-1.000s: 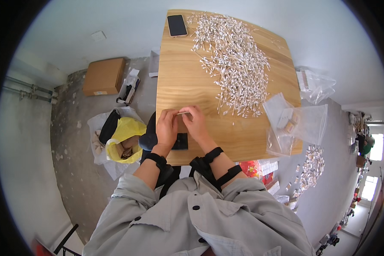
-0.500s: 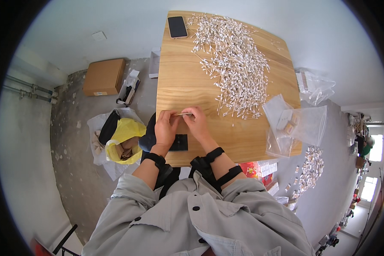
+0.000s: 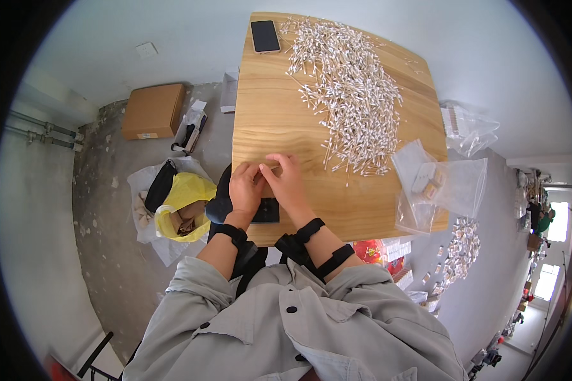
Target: The recorder is packing cotton swabs into small plastic bags and then placing them into a larger bag.
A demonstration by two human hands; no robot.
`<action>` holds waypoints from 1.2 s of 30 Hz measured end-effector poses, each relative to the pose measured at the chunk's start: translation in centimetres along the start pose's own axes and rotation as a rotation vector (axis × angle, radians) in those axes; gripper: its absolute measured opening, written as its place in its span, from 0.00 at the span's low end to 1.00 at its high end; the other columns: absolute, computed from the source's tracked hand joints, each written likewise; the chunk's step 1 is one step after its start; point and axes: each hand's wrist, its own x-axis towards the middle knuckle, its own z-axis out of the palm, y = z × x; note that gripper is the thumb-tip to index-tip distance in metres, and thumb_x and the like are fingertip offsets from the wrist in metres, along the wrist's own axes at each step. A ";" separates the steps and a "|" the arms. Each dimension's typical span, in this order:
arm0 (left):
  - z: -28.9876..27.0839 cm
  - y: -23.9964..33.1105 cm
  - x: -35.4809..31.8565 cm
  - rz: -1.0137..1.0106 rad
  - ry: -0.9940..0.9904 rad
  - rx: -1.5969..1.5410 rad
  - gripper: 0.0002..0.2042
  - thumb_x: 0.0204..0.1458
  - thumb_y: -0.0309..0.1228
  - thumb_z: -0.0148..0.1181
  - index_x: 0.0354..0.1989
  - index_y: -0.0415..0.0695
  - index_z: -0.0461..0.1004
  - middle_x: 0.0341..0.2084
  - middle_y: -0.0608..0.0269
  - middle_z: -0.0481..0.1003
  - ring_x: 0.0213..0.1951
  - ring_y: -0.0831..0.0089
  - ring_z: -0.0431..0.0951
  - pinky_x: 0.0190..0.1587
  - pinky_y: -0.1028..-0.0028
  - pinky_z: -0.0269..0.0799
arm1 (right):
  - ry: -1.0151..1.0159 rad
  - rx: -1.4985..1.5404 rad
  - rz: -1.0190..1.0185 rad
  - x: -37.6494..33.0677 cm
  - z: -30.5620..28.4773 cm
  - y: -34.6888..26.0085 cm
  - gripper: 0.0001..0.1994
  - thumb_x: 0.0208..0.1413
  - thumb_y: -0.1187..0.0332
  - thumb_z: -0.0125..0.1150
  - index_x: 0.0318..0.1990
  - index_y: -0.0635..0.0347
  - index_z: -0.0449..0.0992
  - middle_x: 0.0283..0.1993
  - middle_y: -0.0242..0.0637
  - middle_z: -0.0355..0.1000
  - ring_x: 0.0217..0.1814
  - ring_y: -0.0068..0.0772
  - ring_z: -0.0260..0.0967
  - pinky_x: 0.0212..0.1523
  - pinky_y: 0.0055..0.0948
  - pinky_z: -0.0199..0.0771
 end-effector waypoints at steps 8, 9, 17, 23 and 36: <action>-0.1 -0.1 -0.5 -0.009 -0.024 -0.002 0.06 0.45 0.27 0.62 0.33 0.43 0.78 0.26 0.58 0.73 0.28 0.60 0.75 0.31 0.69 0.70 | 0.140 0.143 -0.013 0.2 0.6 2.4 0.08 0.57 0.67 0.55 0.37 0.64 0.74 0.39 0.43 0.66 0.39 0.37 0.67 0.40 0.29 0.68; -0.1 -0.2 -0.5 0.010 -0.005 -0.013 0.06 0.45 0.26 0.62 0.33 0.41 0.78 0.25 0.57 0.73 0.25 0.63 0.75 0.29 0.72 0.70 | 0.138 0.143 -0.012 0.2 0.5 2.5 0.08 0.57 0.67 0.55 0.37 0.64 0.74 0.39 0.43 0.66 0.39 0.37 0.67 0.40 0.29 0.68; -0.2 -0.1 -0.3 -0.010 -0.033 -0.035 0.06 0.46 0.27 0.61 0.33 0.43 0.78 0.26 0.57 0.74 0.27 0.61 0.76 0.30 0.71 0.70 | 0.211 0.011 -0.056 0.8 -0.2 2.9 0.09 0.61 0.70 0.46 0.39 0.65 0.72 0.41 0.45 0.67 0.43 0.44 0.66 0.46 0.35 0.65; -0.2 -0.2 -0.2 -0.039 -0.057 -0.044 0.05 0.46 0.27 0.61 0.32 0.44 0.78 0.27 0.59 0.74 0.28 0.60 0.76 0.31 0.70 0.71 | 0.276 -0.071 -0.101 1.2 -0.5 3.4 0.08 0.59 0.74 0.46 0.42 0.64 0.71 0.42 0.47 0.67 0.46 0.48 0.64 0.48 0.35 0.65; 0.3 0.1 0.1 -0.043 -0.075 -0.106 0.09 0.46 0.25 0.63 0.38 0.40 0.77 0.27 0.56 0.74 0.26 0.68 0.76 0.31 0.75 0.71 | 0.107 0.535 0.134 0.5 1.5 3.5 0.13 0.65 0.67 0.41 0.48 0.65 0.68 0.46 0.40 0.68 0.50 0.29 0.65 0.54 0.27 0.64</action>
